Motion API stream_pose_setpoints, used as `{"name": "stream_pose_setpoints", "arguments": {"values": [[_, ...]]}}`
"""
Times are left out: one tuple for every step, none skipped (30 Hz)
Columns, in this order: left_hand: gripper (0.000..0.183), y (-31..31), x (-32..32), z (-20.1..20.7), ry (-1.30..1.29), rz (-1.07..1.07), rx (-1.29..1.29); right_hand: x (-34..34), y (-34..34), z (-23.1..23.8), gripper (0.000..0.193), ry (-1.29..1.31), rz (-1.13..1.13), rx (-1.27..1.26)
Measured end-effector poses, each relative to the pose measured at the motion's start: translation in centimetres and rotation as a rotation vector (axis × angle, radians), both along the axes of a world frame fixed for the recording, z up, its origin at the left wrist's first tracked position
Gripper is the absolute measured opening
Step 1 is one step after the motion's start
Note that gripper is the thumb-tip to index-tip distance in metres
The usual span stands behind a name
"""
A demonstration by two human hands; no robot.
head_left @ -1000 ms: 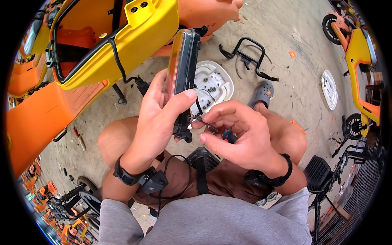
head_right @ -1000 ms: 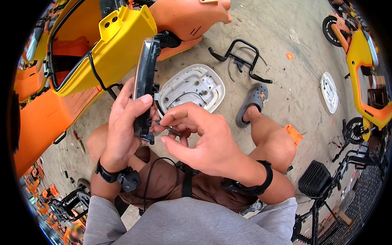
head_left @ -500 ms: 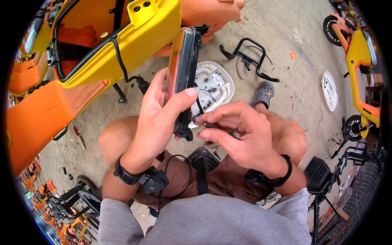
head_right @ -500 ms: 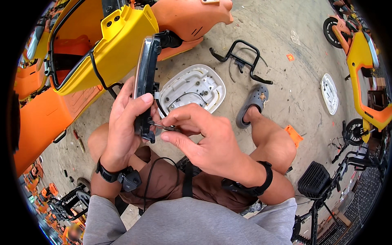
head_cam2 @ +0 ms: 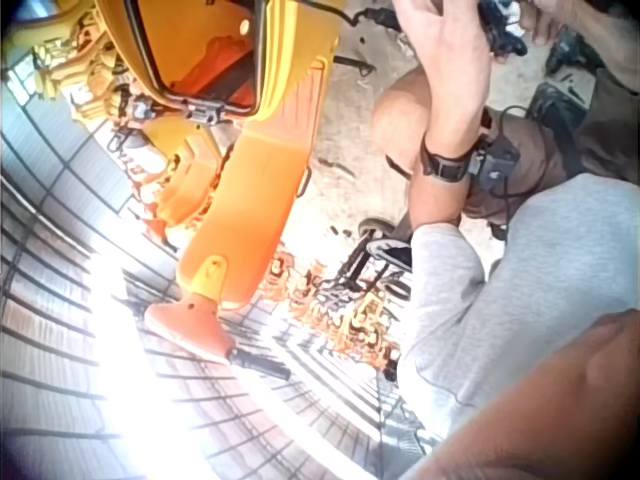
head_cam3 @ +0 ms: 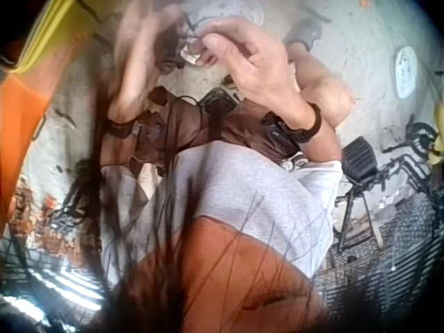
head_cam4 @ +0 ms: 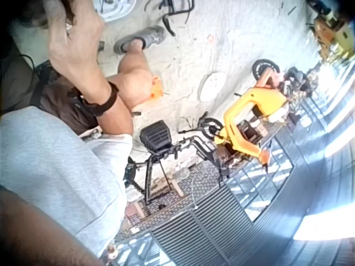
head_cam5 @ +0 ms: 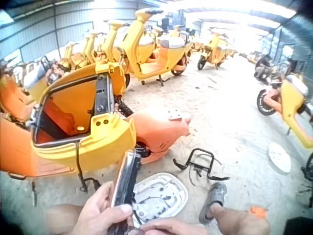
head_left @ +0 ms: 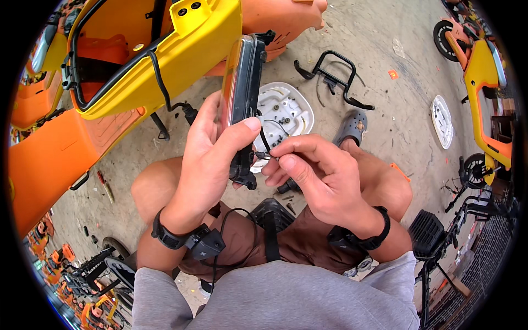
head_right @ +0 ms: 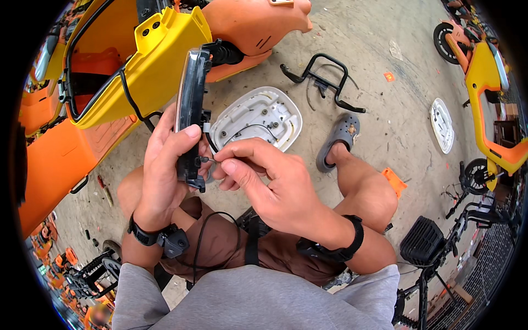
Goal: The person manipulates a motorcycle turn signal assembly by hand, removing internal components and threading a wire back through the housing while sitting.
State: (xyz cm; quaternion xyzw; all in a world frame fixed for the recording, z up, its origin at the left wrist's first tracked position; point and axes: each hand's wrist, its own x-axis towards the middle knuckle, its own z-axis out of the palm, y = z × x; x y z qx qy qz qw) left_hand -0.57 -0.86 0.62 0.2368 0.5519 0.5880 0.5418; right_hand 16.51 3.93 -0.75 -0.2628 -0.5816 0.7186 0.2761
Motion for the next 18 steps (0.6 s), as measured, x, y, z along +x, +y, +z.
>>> {"name": "stream_pose_setpoints", "arguments": {"values": [[0.057,0.0,0.0,0.1,0.0,0.001,0.002,0.0,0.0,-0.2,0.017,0.013,0.001,-0.009],[0.057,0.0,0.1,0.1,0.001,0.001,0.004,0.0,0.0,-0.4,0.018,0.025,0.001,-0.017],[0.057,0.0,0.0,0.1,0.003,-0.005,-0.002,0.0,0.0,-0.6,0.02,0.038,0.001,-0.026],[0.057,-0.1,-0.1,0.1,0.005,-0.011,-0.01,0.0,0.0,-0.5,0.021,0.041,0.012,-0.074],[0.057,-0.1,-0.1,0.0,0.007,-0.016,-0.017,-0.1,0.1,-0.3,0.022,0.044,0.022,-0.123],[0.056,-0.1,-0.1,0.0,0.012,-0.009,-0.014,-0.1,0.2,-0.2,0.024,0.048,0.032,-0.171],[0.056,0.0,0.0,0.0,0.016,-0.002,-0.011,-0.1,0.2,-0.2,0.023,0.069,0.052,-0.28],[0.056,0.0,0.0,0.0,0.02,0.006,-0.007,-0.1,0.3,-0.3,0.023,0.091,0.072,-0.389],[0.056,-0.1,-0.1,0.0,0.026,0.007,-0.006,-0.1,0.3,-0.3,0.023,0.112,0.092,-0.498],[0.056,0.0,-0.1,-0.1,0.035,0.007,-0.007,-0.1,0.3,-0.5,0.024,0.137,0.093,-0.587],[0.056,0.0,-0.1,-0.2,0.043,0.008,-0.008,-0.1,0.3,-0.8,0.025,0.162,0.094,-0.677],[0.051,0.1,0.0,-0.2,0.017,0.011,0.01,-0.1,0.3,-1.0,0.026,0.187,0.095,-0.766],[0.046,0.1,0.0,-0.1,-0.009,0.015,0.027,-0.2,0.3,-1.0,0.027,0.218,0.093,-0.802],[0.041,0.1,0.0,0.0,-0.035,0.019,0.045,-0.3,0.3,-1.0,0.027,0.25,0.091,-0.838],[0.04,0.0,-0.1,0.0,-0.041,0.004,0.04,-0.3,0.3,-1.0,0.027,0.282,0.089,-0.874],[0.039,0.0,-0.3,0.0,-0.047,-0.012,0.035,-0.3,0.3,-1.1,0.028,0.28,0.104,-0.846],[0.038,-0.1,-0.5,0.0,-0.053,-0.028,0.03,-0.2,0.3,-1.2,0.029,0.277,0.119,-0.817],[0.037,-0.1,-0.5,0.0,-0.06,-0.028,0.034,-0.1,0.4,-1.3,0.03,0.275,0.133,-0.788]]}}
